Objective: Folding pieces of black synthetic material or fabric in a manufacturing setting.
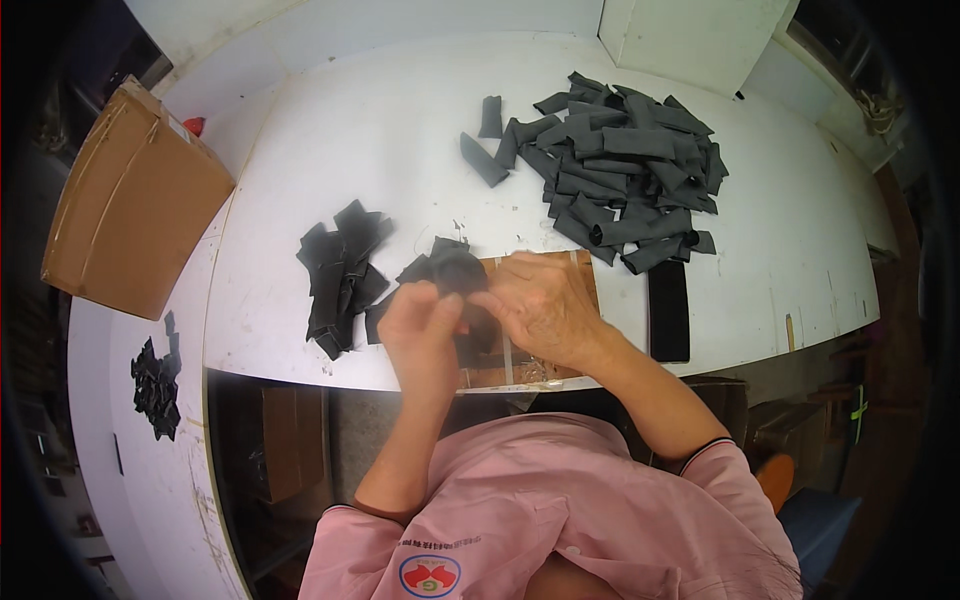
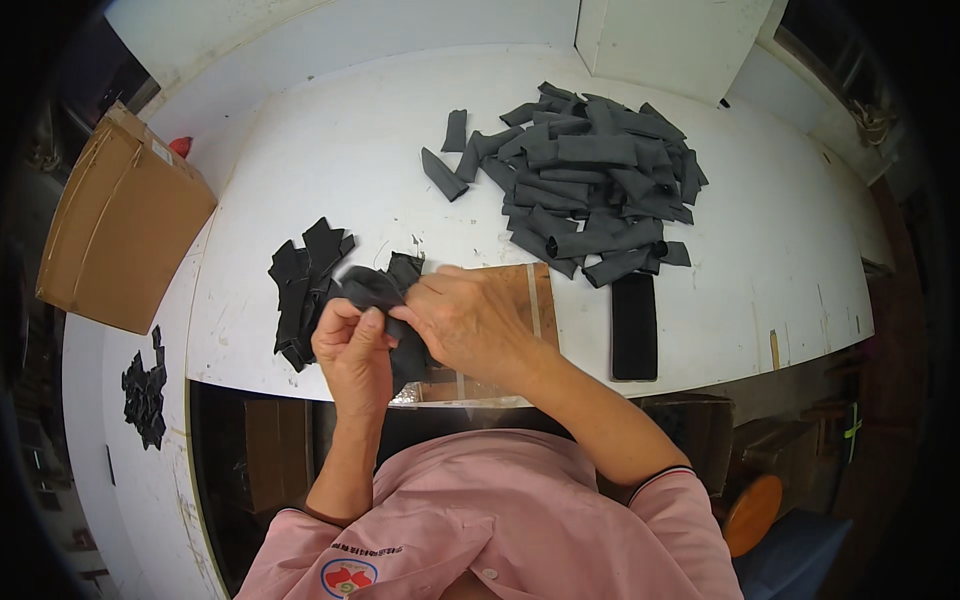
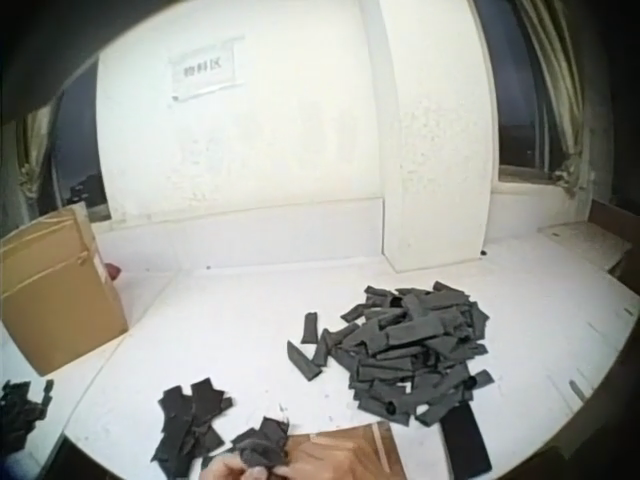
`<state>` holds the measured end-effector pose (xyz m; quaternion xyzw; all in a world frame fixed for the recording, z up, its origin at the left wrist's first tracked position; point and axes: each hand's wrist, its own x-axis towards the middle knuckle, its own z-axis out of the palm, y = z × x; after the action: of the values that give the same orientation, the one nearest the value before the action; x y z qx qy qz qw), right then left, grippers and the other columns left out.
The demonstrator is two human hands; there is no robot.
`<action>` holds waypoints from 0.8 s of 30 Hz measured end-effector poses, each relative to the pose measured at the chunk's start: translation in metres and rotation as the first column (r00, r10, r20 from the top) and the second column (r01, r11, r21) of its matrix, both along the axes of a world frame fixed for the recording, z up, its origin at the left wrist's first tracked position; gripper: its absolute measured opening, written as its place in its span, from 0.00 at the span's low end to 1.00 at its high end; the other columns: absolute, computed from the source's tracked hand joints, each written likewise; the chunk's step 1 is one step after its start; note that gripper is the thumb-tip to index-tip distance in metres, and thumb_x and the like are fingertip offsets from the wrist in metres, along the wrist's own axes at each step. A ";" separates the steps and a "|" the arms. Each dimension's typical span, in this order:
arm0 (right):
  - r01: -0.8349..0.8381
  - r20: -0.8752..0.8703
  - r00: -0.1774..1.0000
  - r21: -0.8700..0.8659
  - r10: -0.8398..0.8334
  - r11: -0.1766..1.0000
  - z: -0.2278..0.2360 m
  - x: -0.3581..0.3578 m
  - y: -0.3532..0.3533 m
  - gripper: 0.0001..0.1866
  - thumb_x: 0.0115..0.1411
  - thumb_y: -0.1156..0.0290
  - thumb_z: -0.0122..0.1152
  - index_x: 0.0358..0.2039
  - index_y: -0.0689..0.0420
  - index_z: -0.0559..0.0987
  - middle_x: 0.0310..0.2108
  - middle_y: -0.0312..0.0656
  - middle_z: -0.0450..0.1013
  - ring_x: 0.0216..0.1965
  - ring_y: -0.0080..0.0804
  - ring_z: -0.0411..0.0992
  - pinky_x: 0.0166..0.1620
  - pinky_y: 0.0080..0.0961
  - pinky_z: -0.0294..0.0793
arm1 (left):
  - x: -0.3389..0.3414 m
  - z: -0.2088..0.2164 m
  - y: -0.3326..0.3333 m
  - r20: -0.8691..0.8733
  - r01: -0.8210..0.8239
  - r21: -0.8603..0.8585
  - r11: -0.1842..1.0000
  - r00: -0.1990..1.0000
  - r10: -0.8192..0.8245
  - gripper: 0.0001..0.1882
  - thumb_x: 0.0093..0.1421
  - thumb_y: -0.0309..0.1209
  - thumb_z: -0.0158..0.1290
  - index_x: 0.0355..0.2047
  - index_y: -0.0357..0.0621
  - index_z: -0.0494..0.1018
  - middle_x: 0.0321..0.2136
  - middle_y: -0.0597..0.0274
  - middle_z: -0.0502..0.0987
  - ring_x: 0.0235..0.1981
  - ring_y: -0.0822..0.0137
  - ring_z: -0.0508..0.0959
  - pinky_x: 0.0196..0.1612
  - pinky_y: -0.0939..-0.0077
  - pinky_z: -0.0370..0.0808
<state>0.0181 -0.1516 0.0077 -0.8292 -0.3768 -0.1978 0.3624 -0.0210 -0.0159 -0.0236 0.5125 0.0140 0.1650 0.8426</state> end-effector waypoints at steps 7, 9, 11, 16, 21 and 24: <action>-0.037 -0.030 0.999 -0.008 0.036 0.999 -0.023 0.008 -0.003 0.10 0.47 0.70 0.57 0.15 0.60 0.68 0.16 0.42 0.66 0.21 0.39 0.67 0.24 0.31 0.65 | -0.008 -0.012 -0.002 -0.097 -0.020 0.374 0.927 0.993 0.060 0.03 0.51 0.22 0.51 0.27 0.39 0.68 0.22 0.67 0.70 0.22 0.76 0.69 0.27 0.84 0.67; 0.002 -0.037 0.999 -0.002 -0.002 1.000 -0.027 0.003 -0.002 0.10 0.47 0.69 0.57 0.16 0.60 0.69 0.16 0.42 0.66 0.21 0.39 0.67 0.23 0.31 0.65 | -0.006 -0.008 -0.004 -0.076 0.000 0.341 0.940 0.997 0.027 0.05 0.51 0.23 0.51 0.29 0.38 0.69 0.24 0.65 0.72 0.26 0.75 0.71 0.33 0.83 0.68; 0.036 -0.039 0.999 0.005 -0.036 0.999 -0.025 0.001 -0.001 0.10 0.48 0.69 0.57 0.17 0.60 0.69 0.16 0.41 0.66 0.21 0.39 0.67 0.23 0.31 0.65 | 0.005 0.004 -0.010 0.083 -0.137 0.205 0.969 0.989 0.122 0.07 0.52 0.25 0.52 0.31 0.37 0.69 0.30 0.58 0.74 0.31 0.72 0.72 0.38 0.81 0.67; 0.129 -0.186 0.973 -0.058 -0.138 0.990 -0.003 -0.001 -0.006 0.11 0.48 0.66 0.57 0.18 0.60 0.69 0.19 0.41 0.67 0.22 0.39 0.68 0.23 0.31 0.65 | 0.015 0.025 0.001 0.160 -0.017 0.311 0.950 0.986 -0.035 0.03 0.50 0.18 0.49 0.26 0.34 0.71 0.31 0.59 0.74 0.35 0.72 0.71 0.41 0.81 0.65; 0.015 -0.040 0.999 -0.096 -0.019 0.995 0.006 0.009 -0.002 0.10 0.47 0.67 0.57 0.19 0.59 0.69 0.17 0.41 0.66 0.22 0.38 0.68 0.23 0.31 0.65 | 0.016 0.022 0.007 0.199 -0.043 0.253 0.967 0.980 -0.008 0.02 0.49 0.17 0.49 0.25 0.33 0.71 0.31 0.59 0.74 0.34 0.72 0.70 0.41 0.81 0.65; -0.007 0.008 1.000 -0.111 0.008 0.994 -0.007 0.009 -0.001 0.09 0.46 0.70 0.58 0.18 0.59 0.68 0.17 0.41 0.66 0.21 0.38 0.68 0.23 0.32 0.65 | 0.011 0.004 0.015 0.139 0.026 0.343 0.939 0.987 -0.078 0.06 0.47 0.16 0.47 0.27 0.33 0.71 0.31 0.60 0.73 0.36 0.73 0.70 0.42 0.81 0.65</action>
<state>0.0272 -0.1531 0.0007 -0.8457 -0.3921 -0.1786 0.3149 -0.0097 -0.0005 -0.0198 0.6366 -0.0922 0.1807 0.7441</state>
